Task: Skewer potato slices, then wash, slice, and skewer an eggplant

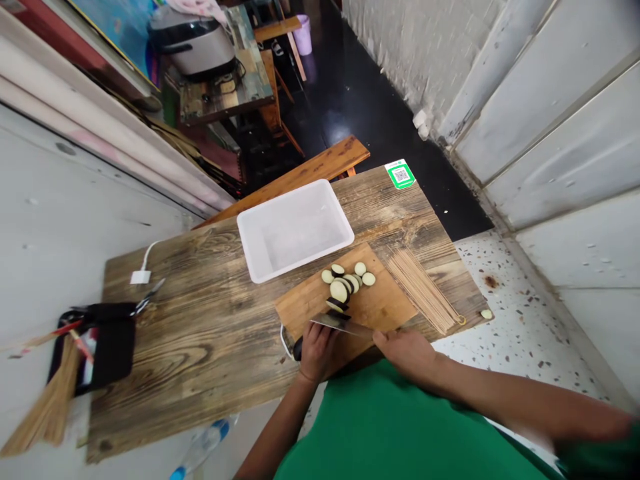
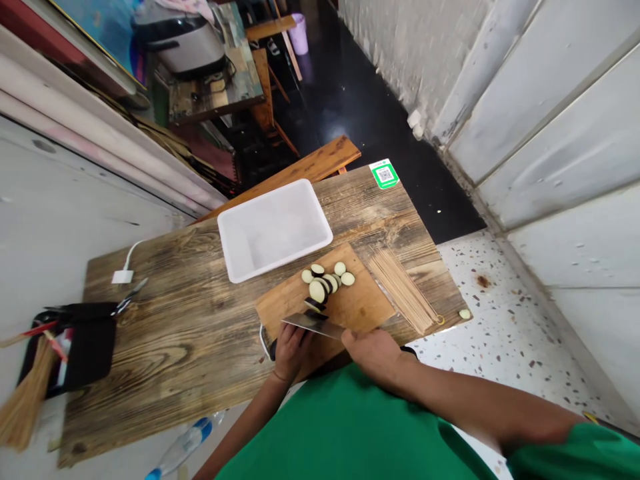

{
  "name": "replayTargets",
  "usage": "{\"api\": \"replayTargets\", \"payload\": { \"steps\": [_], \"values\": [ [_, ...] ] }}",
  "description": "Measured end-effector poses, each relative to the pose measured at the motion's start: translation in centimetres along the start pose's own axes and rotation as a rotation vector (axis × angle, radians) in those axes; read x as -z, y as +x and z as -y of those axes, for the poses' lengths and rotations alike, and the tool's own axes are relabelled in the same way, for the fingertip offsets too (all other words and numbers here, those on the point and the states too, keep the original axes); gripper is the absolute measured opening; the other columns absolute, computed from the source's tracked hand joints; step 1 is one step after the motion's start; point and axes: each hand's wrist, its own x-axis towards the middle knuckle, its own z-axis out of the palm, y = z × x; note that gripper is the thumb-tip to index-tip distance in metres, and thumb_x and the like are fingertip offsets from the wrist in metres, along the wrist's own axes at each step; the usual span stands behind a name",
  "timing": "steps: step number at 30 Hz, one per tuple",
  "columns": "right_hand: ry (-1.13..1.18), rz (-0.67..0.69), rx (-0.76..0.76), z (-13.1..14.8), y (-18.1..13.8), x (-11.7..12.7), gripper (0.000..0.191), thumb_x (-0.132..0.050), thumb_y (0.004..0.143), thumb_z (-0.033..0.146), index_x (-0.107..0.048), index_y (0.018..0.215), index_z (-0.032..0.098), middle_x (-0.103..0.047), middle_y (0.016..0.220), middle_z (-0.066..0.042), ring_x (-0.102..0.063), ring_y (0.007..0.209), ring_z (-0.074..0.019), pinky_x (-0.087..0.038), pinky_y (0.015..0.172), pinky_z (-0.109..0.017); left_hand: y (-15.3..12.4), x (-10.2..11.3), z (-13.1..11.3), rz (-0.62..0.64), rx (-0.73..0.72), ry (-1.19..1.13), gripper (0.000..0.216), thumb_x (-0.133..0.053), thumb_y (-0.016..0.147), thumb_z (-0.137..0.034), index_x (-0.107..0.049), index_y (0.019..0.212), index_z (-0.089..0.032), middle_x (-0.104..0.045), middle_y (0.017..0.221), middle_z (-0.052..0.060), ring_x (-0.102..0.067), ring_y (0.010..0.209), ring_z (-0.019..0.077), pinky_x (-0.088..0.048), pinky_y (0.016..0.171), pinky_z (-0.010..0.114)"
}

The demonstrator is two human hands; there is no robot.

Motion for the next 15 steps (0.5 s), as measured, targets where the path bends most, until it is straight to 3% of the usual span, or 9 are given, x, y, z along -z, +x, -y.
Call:
{"api": "replayTargets", "payload": {
  "steps": [9,15],
  "values": [
    [-0.075,0.076,-0.026,-0.5,-1.5,0.7,0.028,-0.042,0.086,0.007,-0.055,0.108,0.016,-0.071,0.084,-0.012,-0.070,0.076,-0.0260,-0.047,0.057,-0.028,-0.4,-0.6,0.3,-0.109,-0.056,0.008,0.026,-0.064,0.086,-0.018,-0.062,0.111,-0.018,-0.066,0.104,0.009,-0.060,0.103,0.0242,-0.054,0.089,0.042],
    [-0.046,0.050,-0.044,0.7,0.7,0.4,0.024,-0.043,0.088,0.008,-0.054,0.108,0.016,-0.072,0.080,-0.012,-0.070,0.076,-0.0234,-0.048,0.060,-0.026,-0.8,-0.9,0.2,-0.096,-0.068,0.002,0.026,-0.064,0.086,-0.018,-0.062,0.111,-0.017,-0.066,0.106,0.010,-0.058,0.108,0.0260,-0.054,0.089,0.044]
  ]
}}
